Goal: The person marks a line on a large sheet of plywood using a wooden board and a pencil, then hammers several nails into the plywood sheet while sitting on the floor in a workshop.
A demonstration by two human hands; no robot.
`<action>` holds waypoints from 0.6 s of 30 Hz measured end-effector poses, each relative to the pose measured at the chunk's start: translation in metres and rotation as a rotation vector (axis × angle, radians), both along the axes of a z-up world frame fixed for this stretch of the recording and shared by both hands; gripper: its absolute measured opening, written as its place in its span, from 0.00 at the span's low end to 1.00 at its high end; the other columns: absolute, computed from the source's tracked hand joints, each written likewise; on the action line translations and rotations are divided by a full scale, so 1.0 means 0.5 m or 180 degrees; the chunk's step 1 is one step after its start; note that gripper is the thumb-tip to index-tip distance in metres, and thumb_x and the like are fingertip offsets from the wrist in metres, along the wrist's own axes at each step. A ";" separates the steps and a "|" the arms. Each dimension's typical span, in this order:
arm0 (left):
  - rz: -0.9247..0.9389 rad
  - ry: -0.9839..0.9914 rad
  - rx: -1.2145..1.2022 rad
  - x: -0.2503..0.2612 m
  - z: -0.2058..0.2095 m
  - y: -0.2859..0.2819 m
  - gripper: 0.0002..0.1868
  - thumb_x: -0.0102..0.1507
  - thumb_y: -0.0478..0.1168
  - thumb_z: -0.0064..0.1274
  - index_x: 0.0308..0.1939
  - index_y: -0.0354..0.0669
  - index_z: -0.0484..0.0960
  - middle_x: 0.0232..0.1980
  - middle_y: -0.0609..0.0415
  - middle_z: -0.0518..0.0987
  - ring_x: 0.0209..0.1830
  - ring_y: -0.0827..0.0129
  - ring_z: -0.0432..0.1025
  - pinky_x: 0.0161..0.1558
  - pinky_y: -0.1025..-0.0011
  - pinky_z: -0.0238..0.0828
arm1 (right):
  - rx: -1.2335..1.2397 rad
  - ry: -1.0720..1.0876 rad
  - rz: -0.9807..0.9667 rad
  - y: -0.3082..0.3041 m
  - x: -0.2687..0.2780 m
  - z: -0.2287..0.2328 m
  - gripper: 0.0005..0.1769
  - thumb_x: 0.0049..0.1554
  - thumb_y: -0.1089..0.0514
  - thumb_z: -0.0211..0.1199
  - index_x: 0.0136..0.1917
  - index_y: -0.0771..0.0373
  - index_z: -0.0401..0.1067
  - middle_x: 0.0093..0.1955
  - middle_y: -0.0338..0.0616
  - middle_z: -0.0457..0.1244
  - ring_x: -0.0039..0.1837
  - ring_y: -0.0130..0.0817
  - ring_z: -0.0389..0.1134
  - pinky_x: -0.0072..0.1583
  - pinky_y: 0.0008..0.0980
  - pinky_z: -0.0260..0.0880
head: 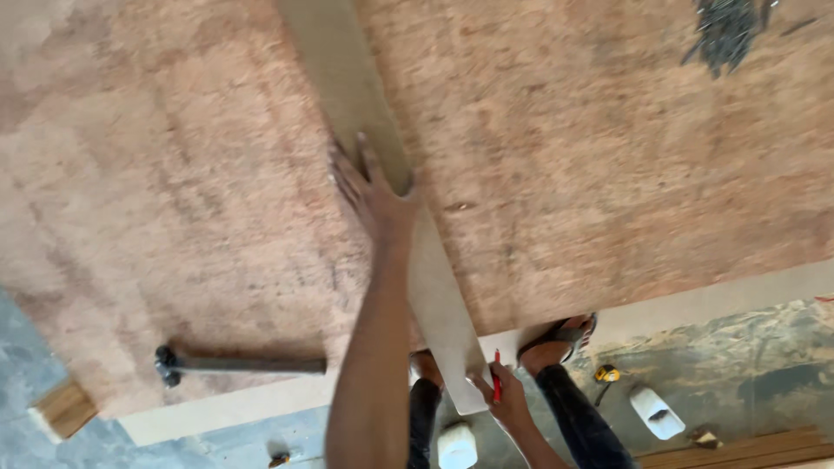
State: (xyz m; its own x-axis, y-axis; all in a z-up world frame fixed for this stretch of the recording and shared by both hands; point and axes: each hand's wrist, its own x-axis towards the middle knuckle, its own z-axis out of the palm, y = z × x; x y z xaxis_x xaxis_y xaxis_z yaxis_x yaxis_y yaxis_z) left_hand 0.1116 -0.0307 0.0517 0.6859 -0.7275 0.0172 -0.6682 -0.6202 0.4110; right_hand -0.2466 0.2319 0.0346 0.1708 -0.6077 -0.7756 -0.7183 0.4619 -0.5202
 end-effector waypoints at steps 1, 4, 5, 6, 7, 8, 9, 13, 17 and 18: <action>0.0022 -0.0003 0.0057 0.034 0.004 0.029 0.60 0.56 0.62 0.69 0.83 0.52 0.49 0.82 0.29 0.41 0.82 0.33 0.43 0.79 0.40 0.42 | -0.0156 -0.0311 -0.0109 0.016 0.025 0.001 0.18 0.53 0.51 0.71 0.50 0.67 0.74 0.38 0.49 0.70 0.39 0.35 0.70 0.44 0.36 0.70; 0.0122 0.0137 0.0427 0.134 0.013 0.148 0.60 0.58 0.63 0.68 0.83 0.50 0.49 0.82 0.29 0.44 0.81 0.33 0.44 0.78 0.40 0.42 | 0.0040 0.0005 0.0312 0.069 0.083 -0.001 0.19 0.56 0.49 0.70 0.49 0.67 0.72 0.37 0.55 0.67 0.37 0.40 0.67 0.43 0.39 0.68; 0.0135 0.0267 0.0611 0.168 0.012 0.183 0.59 0.58 0.63 0.68 0.83 0.50 0.49 0.82 0.30 0.44 0.81 0.33 0.43 0.77 0.40 0.42 | 0.0165 -0.0078 0.0246 0.085 0.106 -0.008 0.18 0.56 0.49 0.68 0.49 0.66 0.71 0.36 0.56 0.67 0.36 0.42 0.68 0.43 0.39 0.69; 0.0149 0.0398 0.0794 0.193 0.009 0.217 0.59 0.57 0.64 0.67 0.82 0.49 0.49 0.82 0.31 0.44 0.80 0.34 0.43 0.75 0.40 0.41 | 0.0261 -0.0127 0.0241 0.105 0.133 -0.016 0.19 0.56 0.49 0.69 0.50 0.66 0.71 0.36 0.55 0.67 0.37 0.43 0.68 0.43 0.39 0.69; 0.0094 0.0411 0.0779 0.204 0.003 0.256 0.58 0.58 0.63 0.67 0.82 0.49 0.50 0.82 0.32 0.45 0.81 0.35 0.43 0.76 0.40 0.42 | 0.0347 -0.0163 0.0216 0.126 0.156 -0.021 0.19 0.56 0.50 0.69 0.51 0.66 0.71 0.36 0.55 0.67 0.37 0.43 0.67 0.43 0.39 0.70; 0.0040 0.0424 0.0763 0.208 0.000 0.304 0.57 0.58 0.63 0.66 0.82 0.49 0.50 0.82 0.34 0.46 0.82 0.36 0.44 0.77 0.40 0.42 | 0.0433 -0.0198 0.0190 0.146 0.175 -0.024 0.19 0.56 0.50 0.70 0.52 0.66 0.71 0.35 0.54 0.67 0.37 0.43 0.67 0.43 0.39 0.70; -0.0018 0.0439 0.0755 0.211 -0.002 0.359 0.56 0.59 0.62 0.66 0.82 0.49 0.51 0.82 0.35 0.47 0.83 0.37 0.45 0.78 0.41 0.42 | 0.0577 -0.0149 0.0304 0.166 0.190 -0.023 0.19 0.57 0.49 0.69 0.53 0.65 0.70 0.36 0.54 0.67 0.38 0.41 0.68 0.44 0.38 0.70; 0.0843 0.0271 0.0910 0.196 0.009 0.628 0.50 0.71 0.57 0.56 0.83 0.38 0.43 0.84 0.36 0.36 0.84 0.38 0.33 0.79 0.37 0.32 | 0.0958 -0.1048 -0.0440 0.197 0.177 0.023 0.19 0.65 0.49 0.58 0.63 0.62 0.72 0.49 0.53 0.69 0.49 0.34 0.71 0.50 0.35 0.73; 0.3551 0.1000 0.1439 0.176 0.008 0.856 0.61 0.64 0.68 0.55 0.80 0.32 0.37 0.81 0.37 0.26 0.79 0.36 0.28 0.74 0.33 0.28 | -0.0816 -0.0083 0.0835 0.083 0.041 0.103 0.26 0.63 0.55 0.57 0.72 0.65 0.62 0.62 0.55 0.64 0.63 0.44 0.66 0.63 0.41 0.67; 0.3837 0.1205 0.1453 0.181 0.001 0.894 0.54 0.64 0.63 0.55 0.74 0.30 0.43 0.74 0.37 0.35 0.71 0.39 0.36 0.68 0.37 0.37 | -0.1254 0.0231 0.1128 0.024 0.007 0.113 0.29 0.62 0.56 0.57 0.74 0.67 0.59 0.65 0.58 0.62 0.66 0.49 0.63 0.65 0.44 0.64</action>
